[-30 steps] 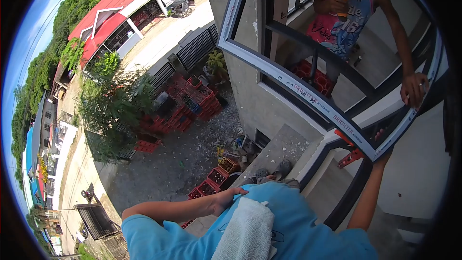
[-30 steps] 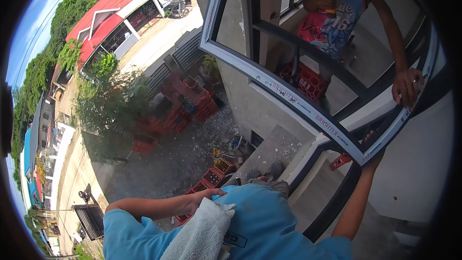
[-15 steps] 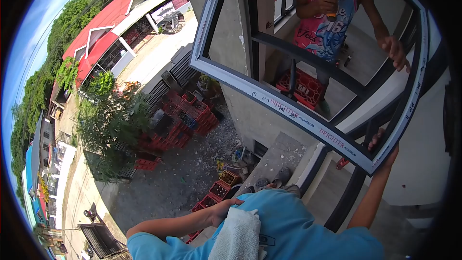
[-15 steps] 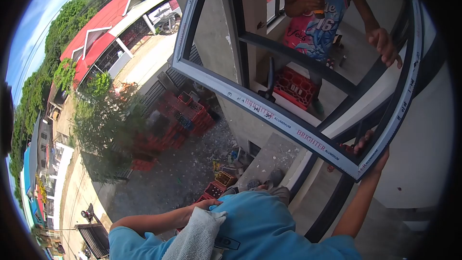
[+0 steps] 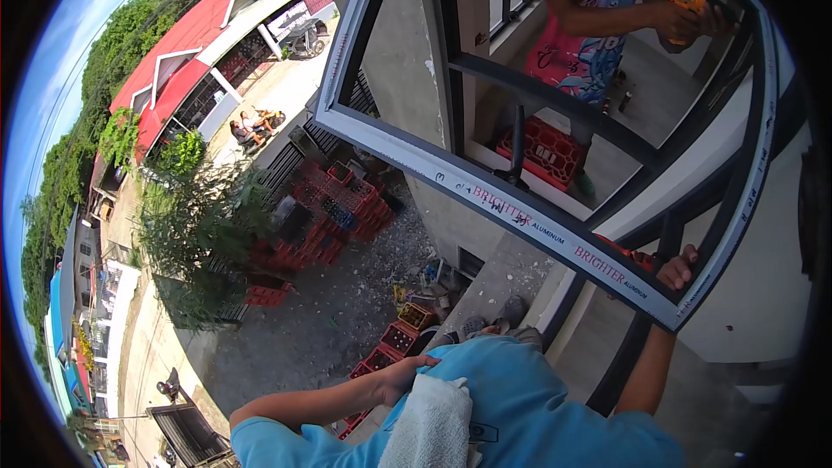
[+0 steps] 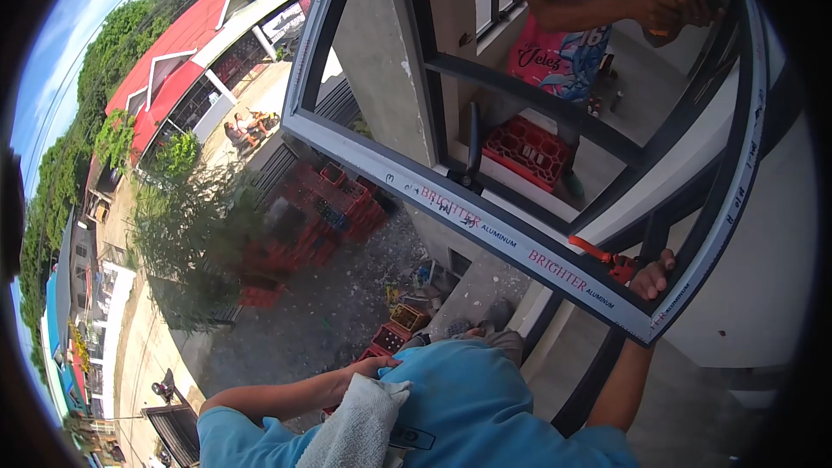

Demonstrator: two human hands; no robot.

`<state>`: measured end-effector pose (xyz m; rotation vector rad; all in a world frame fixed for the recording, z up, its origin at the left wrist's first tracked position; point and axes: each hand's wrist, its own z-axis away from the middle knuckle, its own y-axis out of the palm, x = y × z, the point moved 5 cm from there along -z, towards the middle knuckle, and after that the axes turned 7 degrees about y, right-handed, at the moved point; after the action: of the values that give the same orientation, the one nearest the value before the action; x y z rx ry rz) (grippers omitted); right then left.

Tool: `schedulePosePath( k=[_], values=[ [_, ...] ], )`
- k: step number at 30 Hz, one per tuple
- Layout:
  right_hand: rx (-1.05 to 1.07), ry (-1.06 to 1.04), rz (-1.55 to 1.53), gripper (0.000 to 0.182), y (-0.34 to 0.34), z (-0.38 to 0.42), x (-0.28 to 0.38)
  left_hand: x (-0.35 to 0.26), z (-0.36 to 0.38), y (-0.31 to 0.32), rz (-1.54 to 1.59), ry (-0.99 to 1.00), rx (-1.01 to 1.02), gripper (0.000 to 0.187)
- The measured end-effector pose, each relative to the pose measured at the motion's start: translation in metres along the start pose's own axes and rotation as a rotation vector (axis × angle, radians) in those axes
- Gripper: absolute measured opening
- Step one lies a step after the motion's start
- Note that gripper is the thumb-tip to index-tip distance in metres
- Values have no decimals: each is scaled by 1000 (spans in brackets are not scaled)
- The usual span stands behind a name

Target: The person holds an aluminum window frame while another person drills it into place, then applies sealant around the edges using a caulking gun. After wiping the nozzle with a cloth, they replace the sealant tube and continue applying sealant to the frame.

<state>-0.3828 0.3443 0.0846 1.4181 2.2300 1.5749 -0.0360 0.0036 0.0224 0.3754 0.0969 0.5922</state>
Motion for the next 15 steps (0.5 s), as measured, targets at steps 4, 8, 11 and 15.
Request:
schedulePosePath(
  k=[4, 8, 11, 15],
  values=[
    [-214, -128, -35, 52, 2, -32, -40, 2, -6, -5, 2, -9, 127, 89],
    [-147, -12, -79, 55, -6, -69, -84, 0, 0, -1, -34, -15, 139, 96],
    [-3, 40, -63, 55, 19, -101, -110, -1, 4, 1, -54, -25, 104, 96],
    [98, 44, -83, 46, 40, -107, -118, 2, 5, 3, -65, 13, -23, 68]
  ],
)
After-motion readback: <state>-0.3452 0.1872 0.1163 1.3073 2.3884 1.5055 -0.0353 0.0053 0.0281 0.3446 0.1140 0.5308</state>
